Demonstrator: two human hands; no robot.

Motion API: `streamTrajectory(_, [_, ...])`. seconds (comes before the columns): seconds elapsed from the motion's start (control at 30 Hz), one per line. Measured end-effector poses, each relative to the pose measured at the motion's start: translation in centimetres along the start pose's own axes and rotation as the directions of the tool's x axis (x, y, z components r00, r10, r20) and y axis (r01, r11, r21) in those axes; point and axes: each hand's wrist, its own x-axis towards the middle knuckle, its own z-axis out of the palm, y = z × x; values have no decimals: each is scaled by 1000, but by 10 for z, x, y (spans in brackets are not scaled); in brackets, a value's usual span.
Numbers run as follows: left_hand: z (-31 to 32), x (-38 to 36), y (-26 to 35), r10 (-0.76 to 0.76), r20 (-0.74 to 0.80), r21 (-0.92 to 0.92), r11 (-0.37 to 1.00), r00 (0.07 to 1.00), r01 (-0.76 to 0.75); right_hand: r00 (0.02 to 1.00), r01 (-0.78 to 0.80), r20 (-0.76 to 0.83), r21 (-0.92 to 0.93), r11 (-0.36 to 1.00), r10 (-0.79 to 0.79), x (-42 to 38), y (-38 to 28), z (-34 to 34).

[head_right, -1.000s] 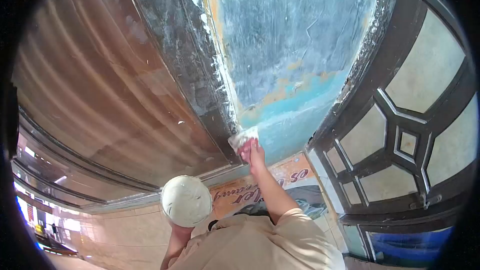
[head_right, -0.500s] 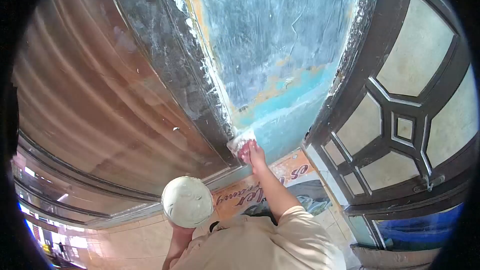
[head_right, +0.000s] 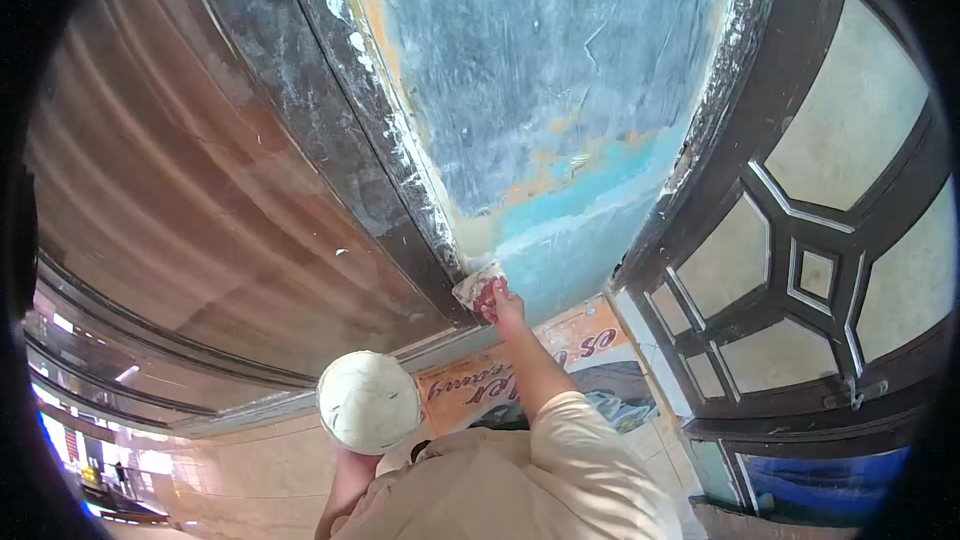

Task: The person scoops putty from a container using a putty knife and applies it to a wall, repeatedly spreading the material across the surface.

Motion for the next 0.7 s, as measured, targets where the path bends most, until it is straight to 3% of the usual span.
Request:
streamTrajectory(0.07, [54, 67, -2, 2, 2, 16, 1000, 1000, -2, 1000, 5, 16, -9, 1000, -5, -14, -5, -9])
streamTrajectory(0.17, [54, 71, -6, 18, 3, 22, 1000, 1000, -18, 993, 82, 83, -22, 996, -80, -35, -22, -4])
streamTrajectory(0.2, [52, 67, -9, 24, -6, 21, 999, 1000, -24, 982, 141, 130, -15, 990, -138, -44, -25, 0])
streamTrajectory(0.23, [-36, -41, -15, 29, -15, 21, 999, 999, -29, 982, 137, 134, -23, 990, -133, -56, -33, 10])
streamTrajectory(0.3, [-24, -23, -13, 38, -28, 24, 999, 999, -37, 882, 332, 327, 80, 940, -339, -78, -61, 44])
streamTrajectory(0.37, [-41, -47, -17, 46, -33, 32, 998, 998, -45, 888, 345, 306, 48, 937, -343, -97, -82, 73])
streamTrajectory(0.4, [62, 76, -14, 50, -33, 37, 998, 998, -48, 893, 359, 282, 18, 933, -350, -100, -88, 79])
streamTrajectory(0.57, [61, 81, -16, 66, -31, 56, 996, 997, -64, 928, 314, 211, 0, 949, -307, -47, -44, 35])
streamTrajectory(0.63, [53, 77, -16, 74, -29, 63, 995, 997, -72, 955, 186, 240, -16, 982, -177, -36, -18, 4])
streamTrajectory(0.7, [53, 82, -17, 85, -28, 70, 994, 996, -83, 964, 181, 204, -27, 983, -172, -55, -32, 14])
